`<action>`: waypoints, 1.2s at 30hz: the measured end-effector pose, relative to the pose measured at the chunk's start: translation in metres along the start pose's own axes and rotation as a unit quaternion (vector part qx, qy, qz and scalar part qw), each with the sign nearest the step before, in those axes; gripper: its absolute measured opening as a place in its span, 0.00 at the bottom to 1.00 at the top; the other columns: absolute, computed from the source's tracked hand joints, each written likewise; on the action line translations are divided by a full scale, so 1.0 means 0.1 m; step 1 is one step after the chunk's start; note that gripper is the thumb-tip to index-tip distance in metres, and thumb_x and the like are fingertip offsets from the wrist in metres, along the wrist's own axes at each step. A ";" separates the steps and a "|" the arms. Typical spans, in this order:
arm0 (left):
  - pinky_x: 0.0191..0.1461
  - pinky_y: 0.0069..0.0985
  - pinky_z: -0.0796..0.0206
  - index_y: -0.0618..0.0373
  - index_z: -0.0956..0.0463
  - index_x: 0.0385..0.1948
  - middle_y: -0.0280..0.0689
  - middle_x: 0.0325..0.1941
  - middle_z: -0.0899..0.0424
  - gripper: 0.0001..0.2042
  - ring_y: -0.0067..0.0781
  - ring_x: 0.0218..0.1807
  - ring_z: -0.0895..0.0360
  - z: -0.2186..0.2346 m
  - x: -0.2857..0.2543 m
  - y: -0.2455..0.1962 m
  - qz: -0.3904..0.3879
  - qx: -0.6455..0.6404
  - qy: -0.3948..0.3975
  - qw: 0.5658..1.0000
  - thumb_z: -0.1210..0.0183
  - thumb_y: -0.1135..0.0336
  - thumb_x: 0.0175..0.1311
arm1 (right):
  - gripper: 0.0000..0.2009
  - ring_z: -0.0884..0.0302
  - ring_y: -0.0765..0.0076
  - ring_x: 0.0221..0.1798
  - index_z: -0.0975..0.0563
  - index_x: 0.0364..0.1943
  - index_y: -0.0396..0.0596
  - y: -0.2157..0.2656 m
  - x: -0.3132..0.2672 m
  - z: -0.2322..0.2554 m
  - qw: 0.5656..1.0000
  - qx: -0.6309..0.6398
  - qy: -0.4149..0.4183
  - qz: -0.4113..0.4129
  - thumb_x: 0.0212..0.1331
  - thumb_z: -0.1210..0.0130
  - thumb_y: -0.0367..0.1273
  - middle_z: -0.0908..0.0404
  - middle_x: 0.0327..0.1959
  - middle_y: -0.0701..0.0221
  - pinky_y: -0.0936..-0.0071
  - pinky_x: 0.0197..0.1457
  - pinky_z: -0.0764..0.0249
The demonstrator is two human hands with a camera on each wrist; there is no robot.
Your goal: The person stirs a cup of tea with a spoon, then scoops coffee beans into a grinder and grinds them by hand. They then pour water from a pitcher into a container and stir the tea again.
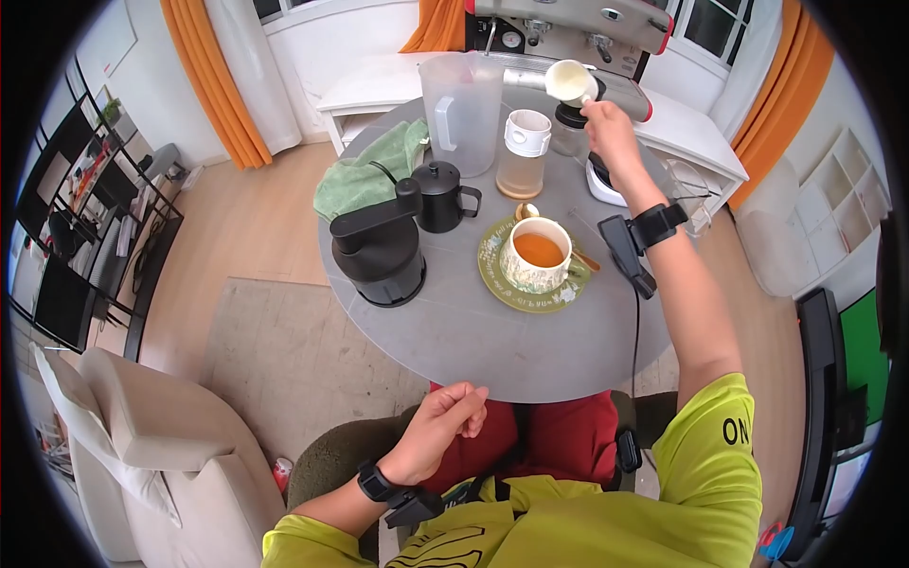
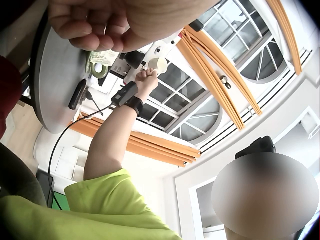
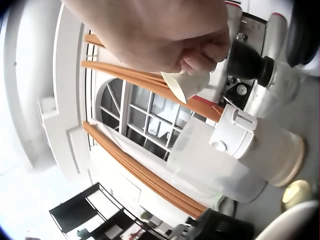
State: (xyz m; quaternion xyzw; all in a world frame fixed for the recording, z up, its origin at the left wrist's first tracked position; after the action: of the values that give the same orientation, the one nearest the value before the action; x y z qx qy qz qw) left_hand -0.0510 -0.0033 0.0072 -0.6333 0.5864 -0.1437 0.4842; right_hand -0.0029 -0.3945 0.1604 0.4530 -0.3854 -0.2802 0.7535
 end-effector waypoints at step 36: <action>0.34 0.20 0.45 0.54 0.36 0.23 0.29 0.22 0.35 0.13 0.21 0.27 0.39 0.04 0.06 0.12 0.020 0.005 -0.024 1.000 0.53 0.64 0.72 | 0.19 0.52 0.86 0.16 0.30 0.40 0.44 -1.55 -0.88 -0.08 0.909 0.152 0.136 -0.363 0.70 0.59 0.47 0.36 0.22 0.77 0.87 0.13 0.56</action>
State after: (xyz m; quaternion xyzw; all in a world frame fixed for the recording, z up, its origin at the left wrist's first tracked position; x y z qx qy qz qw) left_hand -0.0533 -0.0053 -0.0066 -0.6222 0.5869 -0.1217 0.5036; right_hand -0.0558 -0.3898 -0.0102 0.7048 -0.1258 -0.4078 0.5668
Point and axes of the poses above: each hand's wrist, its own x-axis towards the middle knuckle, its own z-axis out of the back of the hand, y = z × x, the point moved 9 cm from there along x, towards the middle knuckle
